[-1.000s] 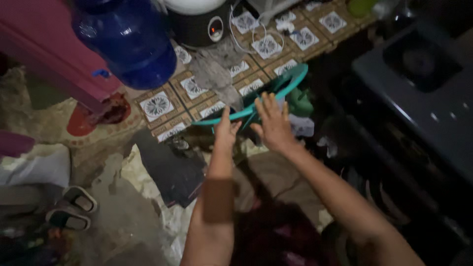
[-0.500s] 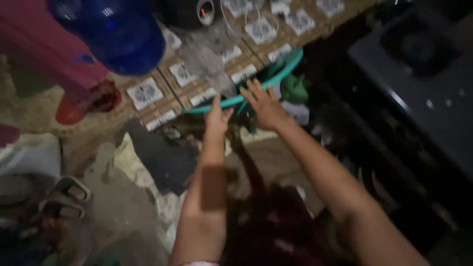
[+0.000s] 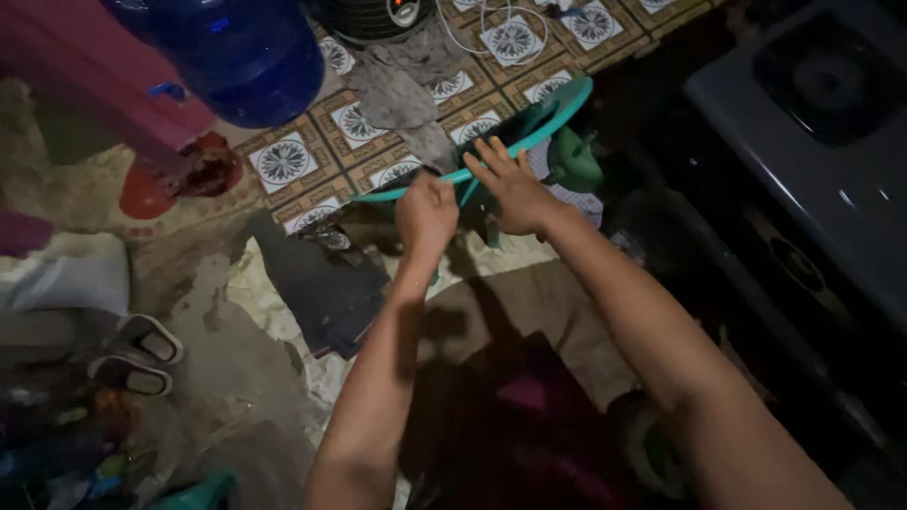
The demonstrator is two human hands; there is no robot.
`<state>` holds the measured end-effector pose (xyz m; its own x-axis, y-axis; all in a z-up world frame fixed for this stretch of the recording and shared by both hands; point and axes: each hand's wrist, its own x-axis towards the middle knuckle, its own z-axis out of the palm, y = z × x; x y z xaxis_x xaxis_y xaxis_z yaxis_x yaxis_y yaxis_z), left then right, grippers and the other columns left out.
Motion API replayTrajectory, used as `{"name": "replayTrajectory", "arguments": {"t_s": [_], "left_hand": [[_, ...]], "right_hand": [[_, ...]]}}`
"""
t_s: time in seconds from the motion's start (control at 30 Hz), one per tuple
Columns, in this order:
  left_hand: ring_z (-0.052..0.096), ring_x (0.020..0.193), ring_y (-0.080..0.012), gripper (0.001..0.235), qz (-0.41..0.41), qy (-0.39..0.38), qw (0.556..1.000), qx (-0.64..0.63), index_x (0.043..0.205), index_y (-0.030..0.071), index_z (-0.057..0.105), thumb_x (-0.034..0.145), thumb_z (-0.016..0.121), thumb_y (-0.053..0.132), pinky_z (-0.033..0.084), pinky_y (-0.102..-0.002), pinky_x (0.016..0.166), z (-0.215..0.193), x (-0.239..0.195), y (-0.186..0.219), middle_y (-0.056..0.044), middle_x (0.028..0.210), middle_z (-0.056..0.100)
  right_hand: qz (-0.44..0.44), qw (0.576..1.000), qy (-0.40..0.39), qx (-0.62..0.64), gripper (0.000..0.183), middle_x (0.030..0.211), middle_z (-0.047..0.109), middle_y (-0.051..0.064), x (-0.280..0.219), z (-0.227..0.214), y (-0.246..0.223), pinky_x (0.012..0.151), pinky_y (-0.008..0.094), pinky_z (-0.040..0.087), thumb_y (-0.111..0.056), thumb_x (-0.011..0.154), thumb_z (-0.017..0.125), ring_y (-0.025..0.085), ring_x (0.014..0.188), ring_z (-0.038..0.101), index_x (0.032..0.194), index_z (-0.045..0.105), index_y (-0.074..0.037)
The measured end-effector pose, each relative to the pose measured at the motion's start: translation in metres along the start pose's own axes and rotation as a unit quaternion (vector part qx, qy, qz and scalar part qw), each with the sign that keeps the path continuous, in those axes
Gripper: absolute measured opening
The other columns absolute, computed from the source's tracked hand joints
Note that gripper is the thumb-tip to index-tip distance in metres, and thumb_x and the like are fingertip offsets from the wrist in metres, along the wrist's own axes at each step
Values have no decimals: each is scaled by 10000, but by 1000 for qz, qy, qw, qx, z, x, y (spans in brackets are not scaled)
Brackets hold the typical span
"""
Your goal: The person washes several small glass cups in a pink basin filled with soapy water, then rinses them under running tap water. They also wash a small metal pot and place it on a gas stove.
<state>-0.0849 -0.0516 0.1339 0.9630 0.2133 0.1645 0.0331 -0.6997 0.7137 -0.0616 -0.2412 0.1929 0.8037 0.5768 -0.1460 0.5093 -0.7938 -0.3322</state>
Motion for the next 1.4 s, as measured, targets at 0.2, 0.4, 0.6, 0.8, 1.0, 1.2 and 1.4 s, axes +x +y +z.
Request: {"name": "replayTrajectory", "arguments": {"t_s": [0.2,0.4,0.6,0.8,1.0,1.2,1.4], "left_hand": [[608,1013,-405,348,193,53,972,124,949,10,716,904,656,350,435,-561,920,-13,16,33,-208,985,707],[696,919,-453,585,-8,-206,957,202,910,7,764,1015,452,491,507,-577,883,4,28,34,-252,950,730],[698,797,-443,579,15,-155,975,158,797,20,756,916,519,534,546,-553,751,-2,44,43,-250,831,722],[668,705,-407,443,136,59,982,118,717,47,719,904,638,440,520,-554,673,13,21,25,-196,718,691],[668,721,-374,268,188,85,969,137,765,109,723,912,699,333,496,-550,651,9,8,16,-130,703,675],[641,670,-381,323,89,30,992,82,678,108,667,826,724,389,513,-558,668,15,24,15,-130,659,631],[623,593,-339,280,224,212,939,154,614,145,629,763,737,355,489,-507,548,25,19,13,-92,605,601]], "right_hand": [[36,999,-28,-27,1103,1700,124,142,-2,-3,-7,1239,568,100,-204,743,819,347,1578,58,1625,158,-154],[-23,999,10,-33,863,1635,287,170,-2,6,9,1204,593,162,-445,895,721,347,1521,231,1555,284,-102],[-96,995,-12,-16,726,1445,576,145,22,-22,49,1138,547,383,-527,846,737,339,1364,503,1399,572,-87],[-116,988,21,-97,666,1327,631,75,40,-23,95,1121,521,407,-284,690,842,271,1282,572,1298,630,-112],[-160,985,68,-19,706,1275,676,148,40,-15,90,923,466,519,-166,605,868,353,1121,642,1284,685,-103],[-123,991,57,10,465,1057,763,91,43,-30,83,818,440,569,-201,660,868,331,962,716,1106,752,-142],[-103,994,24,8,504,1055,759,78,41,-32,83,842,439,563,-256,662,887,327,972,712,1140,759,-162]]}}
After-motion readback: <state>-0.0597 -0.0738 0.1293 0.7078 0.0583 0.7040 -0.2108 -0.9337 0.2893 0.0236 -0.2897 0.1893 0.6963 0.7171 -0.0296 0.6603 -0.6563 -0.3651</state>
